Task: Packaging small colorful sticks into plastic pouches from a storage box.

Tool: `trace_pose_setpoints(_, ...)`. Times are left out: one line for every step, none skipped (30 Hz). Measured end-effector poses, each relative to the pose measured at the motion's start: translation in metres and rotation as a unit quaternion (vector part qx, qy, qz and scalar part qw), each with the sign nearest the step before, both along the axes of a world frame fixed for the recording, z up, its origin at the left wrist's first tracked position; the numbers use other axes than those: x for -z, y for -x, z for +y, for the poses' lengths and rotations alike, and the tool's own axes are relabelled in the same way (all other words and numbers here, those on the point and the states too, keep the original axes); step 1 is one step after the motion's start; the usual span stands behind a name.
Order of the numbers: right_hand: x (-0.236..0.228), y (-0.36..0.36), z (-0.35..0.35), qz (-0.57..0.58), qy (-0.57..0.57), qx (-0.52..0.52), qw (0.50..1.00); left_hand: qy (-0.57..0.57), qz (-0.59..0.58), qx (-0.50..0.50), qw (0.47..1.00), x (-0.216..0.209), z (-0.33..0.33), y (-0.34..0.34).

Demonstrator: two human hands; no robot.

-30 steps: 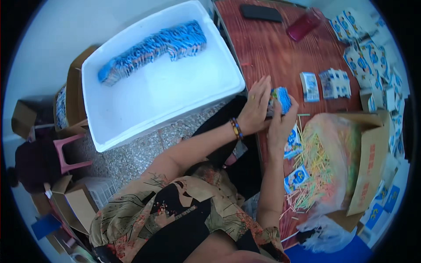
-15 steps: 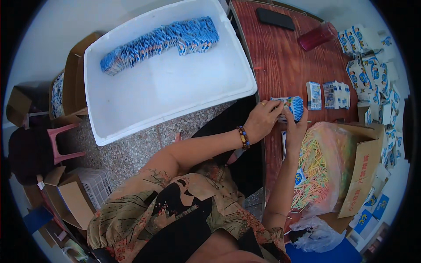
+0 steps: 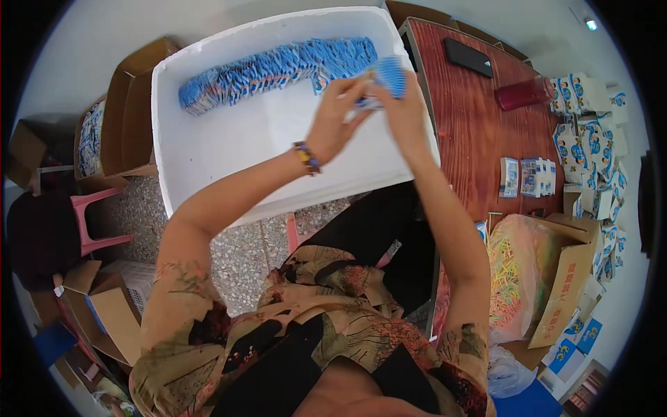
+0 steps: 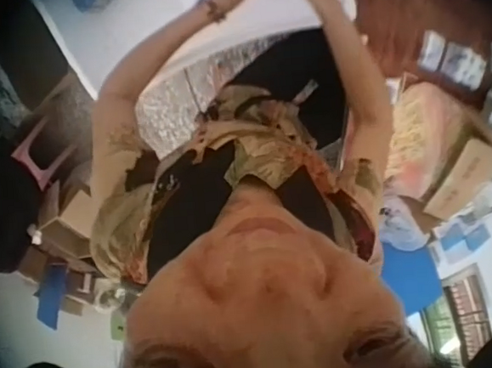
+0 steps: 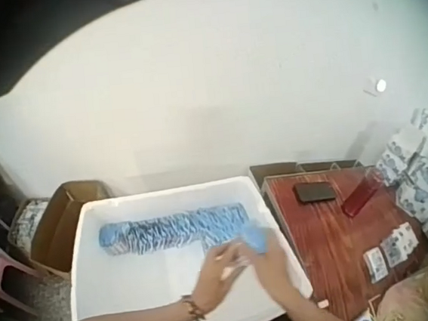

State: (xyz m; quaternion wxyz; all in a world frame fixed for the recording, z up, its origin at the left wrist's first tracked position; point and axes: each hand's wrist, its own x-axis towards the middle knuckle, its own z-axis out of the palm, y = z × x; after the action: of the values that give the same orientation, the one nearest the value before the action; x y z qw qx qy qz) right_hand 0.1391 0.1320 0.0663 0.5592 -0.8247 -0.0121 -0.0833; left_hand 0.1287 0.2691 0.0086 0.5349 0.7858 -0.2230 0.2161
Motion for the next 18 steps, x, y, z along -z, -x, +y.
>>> trace_pose_setpoints(0.027,-0.012,0.023,0.007,0.023,-0.003,1.000,-0.004,0.026,-0.013,1.000,0.015,0.023,-0.002)
trace_pose_setpoints(0.052,-0.021,0.043,0.015,0.046,-0.006,0.999,-0.019,0.065,-0.029,0.997,0.029,0.043,-0.002)
trace_pose_setpoints(0.070,-0.025,0.062,0.050,0.045,-0.007,0.998,-0.033,0.103,-0.044,0.993,0.042,0.059,-0.001)
trace_pose_setpoints(0.085,-0.028,0.080,0.086,0.041,-0.010,0.995,-0.036,0.107,-0.049,0.992,0.058,0.076,0.000)
trace_pose_setpoints(0.096,-0.030,0.092,0.088,0.041,-0.013,0.995,-0.055,0.138,-0.064,0.987,0.075,0.088,-0.002)
trace_pose_setpoints(0.107,-0.033,0.101,0.123,0.035,-0.025,0.991,-0.074,0.168,-0.078,0.980,0.092,0.096,-0.003)
trace_pose_setpoints(0.120,-0.037,0.108,0.160,0.028,-0.036,0.986,-0.028,0.195,-0.078,0.977,0.111,0.099,-0.005)
trace_pose_setpoints(0.128,-0.041,0.115,0.161,0.046,-0.020,0.986,-0.027,0.195,-0.077,0.977,0.117,0.099,-0.010)
trace_pose_setpoints(0.136,-0.048,0.118,0.161,0.047,-0.017,0.986,-0.036,0.187,-0.088,0.978,0.123,0.097,-0.016)
trace_pose_setpoints(0.141,-0.052,0.124,0.154,0.005,-0.005,0.988,-0.045,0.178,-0.105,0.977,0.128,0.100,-0.020)
trace_pose_setpoints(0.146,-0.057,0.128,0.147,-0.037,0.009,0.988,-0.046,0.179,-0.106,0.977,0.134,0.101,-0.027)
trace_pose_setpoints(0.151,-0.064,0.131,0.148,-0.037,0.008,0.988,-0.052,0.161,-0.131,0.977,0.139,0.103,-0.038)
trace_pose_setpoints(0.157,-0.071,0.134,0.130,-0.024,-0.006,0.991,-0.058,0.143,-0.156,0.976,0.147,0.104,-0.045)
trace_pose_setpoints(0.164,-0.077,0.136,0.112,-0.011,-0.020,0.993,-0.060,0.144,-0.156,0.975,0.155,0.104,-0.049)
trace_pose_setpoints(0.170,-0.082,0.135,0.113,-0.014,-0.020,0.993,-0.077,0.144,-0.172,0.971,0.163,0.103,-0.050)
trace_pose_setpoints(0.173,-0.086,0.130,0.096,0.075,-0.048,0.991,-0.092,0.146,-0.185,0.968,0.165,0.098,-0.052)
trace_pose_setpoints(0.177,-0.088,0.124,0.079,0.162,-0.076,0.981,-0.092,0.148,-0.182,0.968,0.166,0.094,-0.054)
trace_pose_setpoints(0.179,-0.091,0.117,0.082,0.162,-0.074,0.981,-0.091,0.153,-0.187,0.966,0.167,0.090,-0.056)
